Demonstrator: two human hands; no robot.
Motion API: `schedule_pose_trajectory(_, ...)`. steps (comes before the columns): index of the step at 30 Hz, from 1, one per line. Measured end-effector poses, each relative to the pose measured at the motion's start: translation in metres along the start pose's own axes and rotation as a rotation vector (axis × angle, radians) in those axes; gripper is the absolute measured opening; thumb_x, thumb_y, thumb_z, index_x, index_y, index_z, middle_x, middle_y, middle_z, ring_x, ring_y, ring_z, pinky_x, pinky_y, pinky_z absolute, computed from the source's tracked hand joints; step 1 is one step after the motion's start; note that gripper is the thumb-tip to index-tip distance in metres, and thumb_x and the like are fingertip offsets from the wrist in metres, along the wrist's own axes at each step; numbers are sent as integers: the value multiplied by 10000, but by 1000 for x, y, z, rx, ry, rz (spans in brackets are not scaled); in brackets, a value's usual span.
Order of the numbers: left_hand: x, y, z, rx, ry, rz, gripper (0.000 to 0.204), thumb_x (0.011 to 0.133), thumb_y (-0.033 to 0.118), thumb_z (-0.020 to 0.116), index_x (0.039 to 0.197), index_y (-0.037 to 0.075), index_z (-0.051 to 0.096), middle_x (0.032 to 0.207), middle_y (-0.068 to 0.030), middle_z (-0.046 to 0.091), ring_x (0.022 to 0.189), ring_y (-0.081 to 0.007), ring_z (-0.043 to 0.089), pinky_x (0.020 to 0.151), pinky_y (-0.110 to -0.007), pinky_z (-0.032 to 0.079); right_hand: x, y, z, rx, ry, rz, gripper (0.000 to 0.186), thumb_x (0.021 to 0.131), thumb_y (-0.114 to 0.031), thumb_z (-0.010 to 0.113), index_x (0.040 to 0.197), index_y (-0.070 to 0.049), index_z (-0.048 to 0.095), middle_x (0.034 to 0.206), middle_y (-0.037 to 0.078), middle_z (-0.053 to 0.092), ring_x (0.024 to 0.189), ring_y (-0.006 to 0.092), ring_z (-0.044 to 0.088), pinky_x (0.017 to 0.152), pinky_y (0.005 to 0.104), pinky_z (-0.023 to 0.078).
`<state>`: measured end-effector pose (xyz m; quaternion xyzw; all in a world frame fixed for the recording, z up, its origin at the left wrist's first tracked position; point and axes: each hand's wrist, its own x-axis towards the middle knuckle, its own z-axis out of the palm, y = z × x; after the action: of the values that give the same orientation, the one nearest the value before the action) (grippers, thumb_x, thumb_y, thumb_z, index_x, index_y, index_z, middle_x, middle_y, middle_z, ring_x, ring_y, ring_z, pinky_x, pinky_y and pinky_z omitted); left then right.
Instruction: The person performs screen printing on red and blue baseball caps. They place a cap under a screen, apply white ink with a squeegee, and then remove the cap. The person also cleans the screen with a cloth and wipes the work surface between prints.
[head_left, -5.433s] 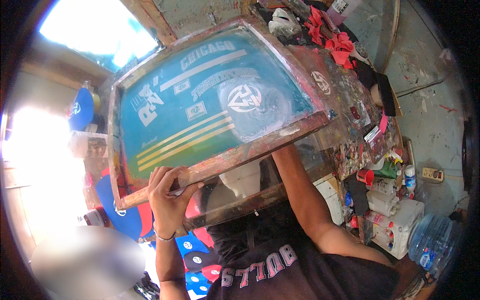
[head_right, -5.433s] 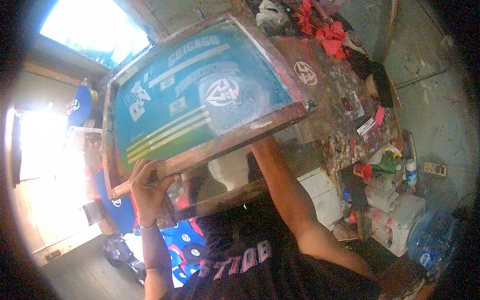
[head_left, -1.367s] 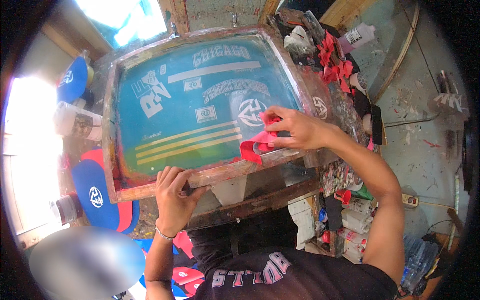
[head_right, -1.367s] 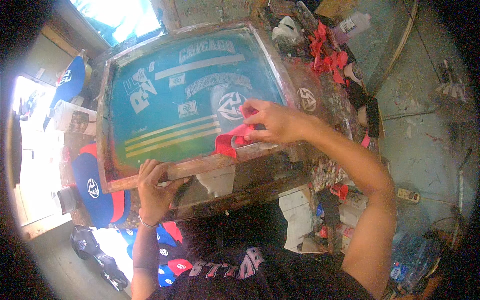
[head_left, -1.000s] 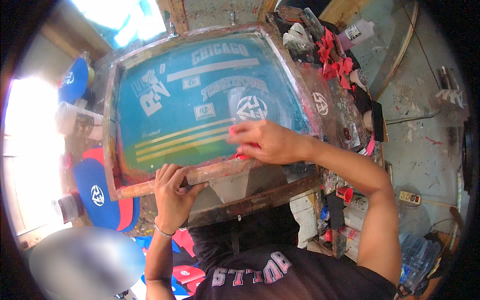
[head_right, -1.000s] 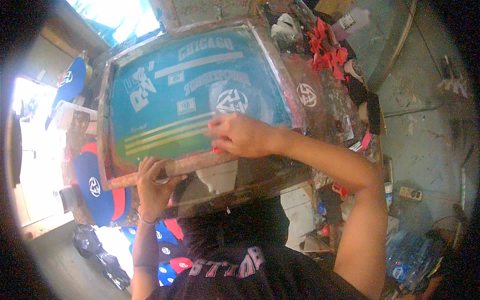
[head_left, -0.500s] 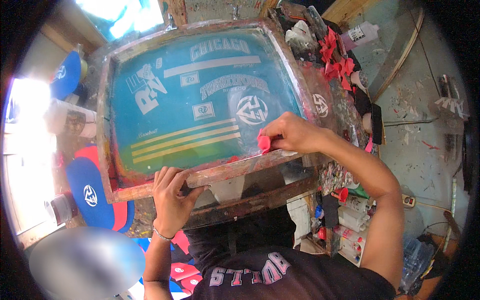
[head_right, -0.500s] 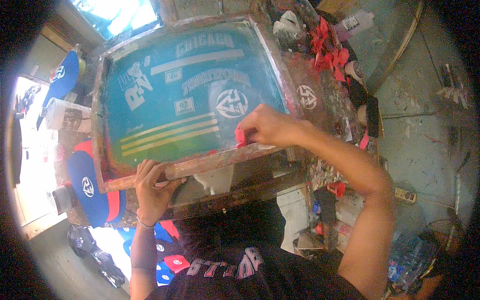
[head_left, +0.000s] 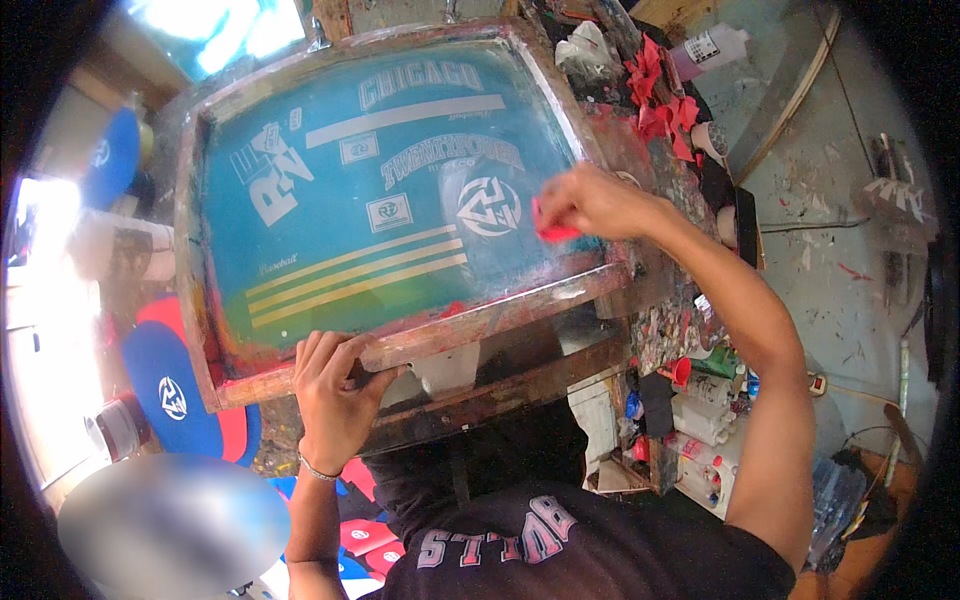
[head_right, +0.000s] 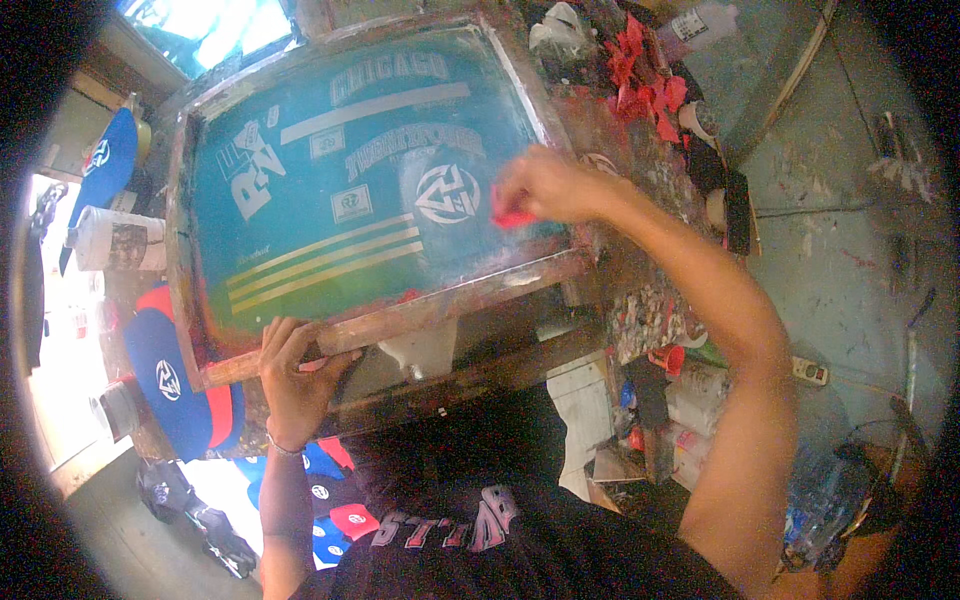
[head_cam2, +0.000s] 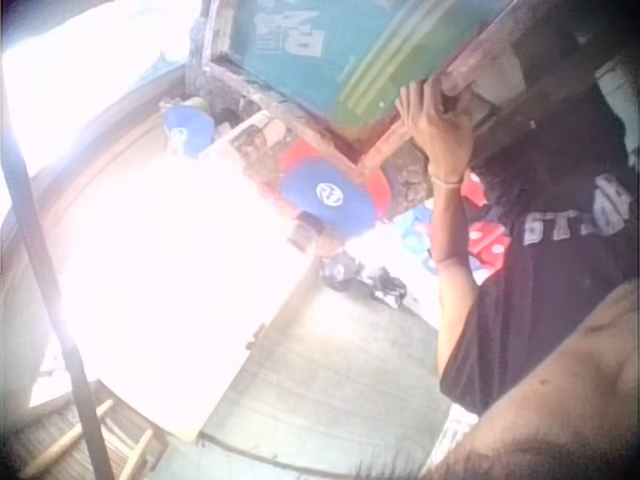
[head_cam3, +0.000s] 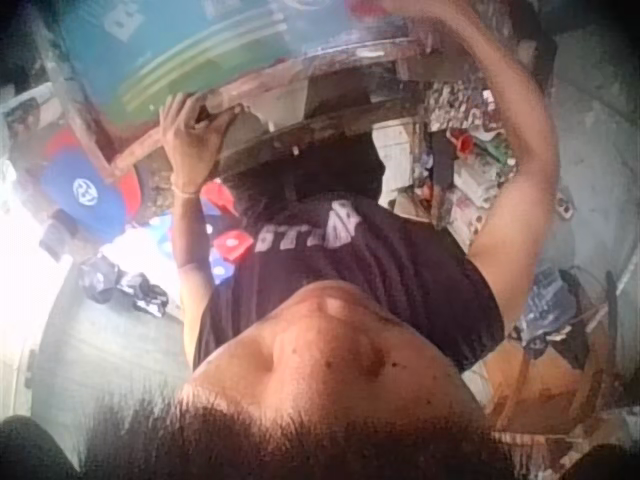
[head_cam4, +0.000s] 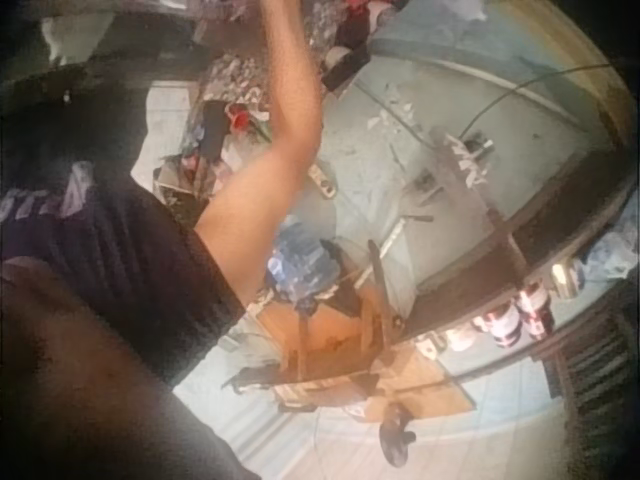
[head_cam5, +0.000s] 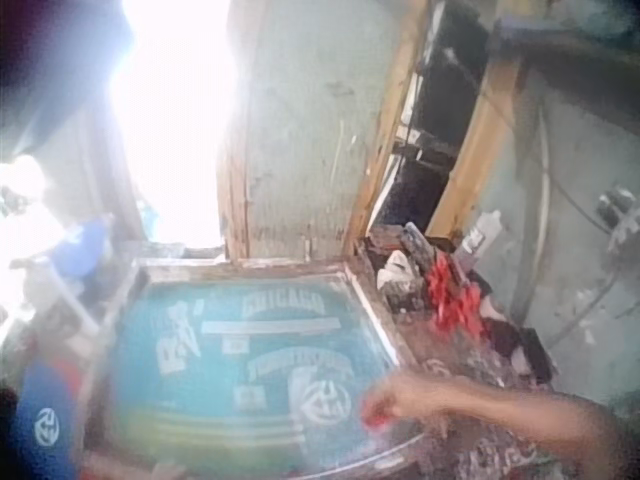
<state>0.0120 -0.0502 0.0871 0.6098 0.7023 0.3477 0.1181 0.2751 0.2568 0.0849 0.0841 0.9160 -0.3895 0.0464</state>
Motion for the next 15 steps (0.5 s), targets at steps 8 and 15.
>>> schedule_pose_trajectory(8,-2,2,-5,-4,-40,-42,435,595,135,926,957,12,718,859,-94,618,810,-292,559,768,-387,449,37,-10,13,212,-250,-79,264,780,39,700,1008,-60,791,994,124,761,919,287,737,806,375,571)
schedule_pose_trajectory(15,-1,-4,-2,-22,0,-6,433,591,130,924,966,32,731,835,-67,622,766,-265,545,743,-383,425,66,-25,42,175,-139,-246,183,786,-42,707,937,-79,803,976,130,773,885,269,746,822,377,587)
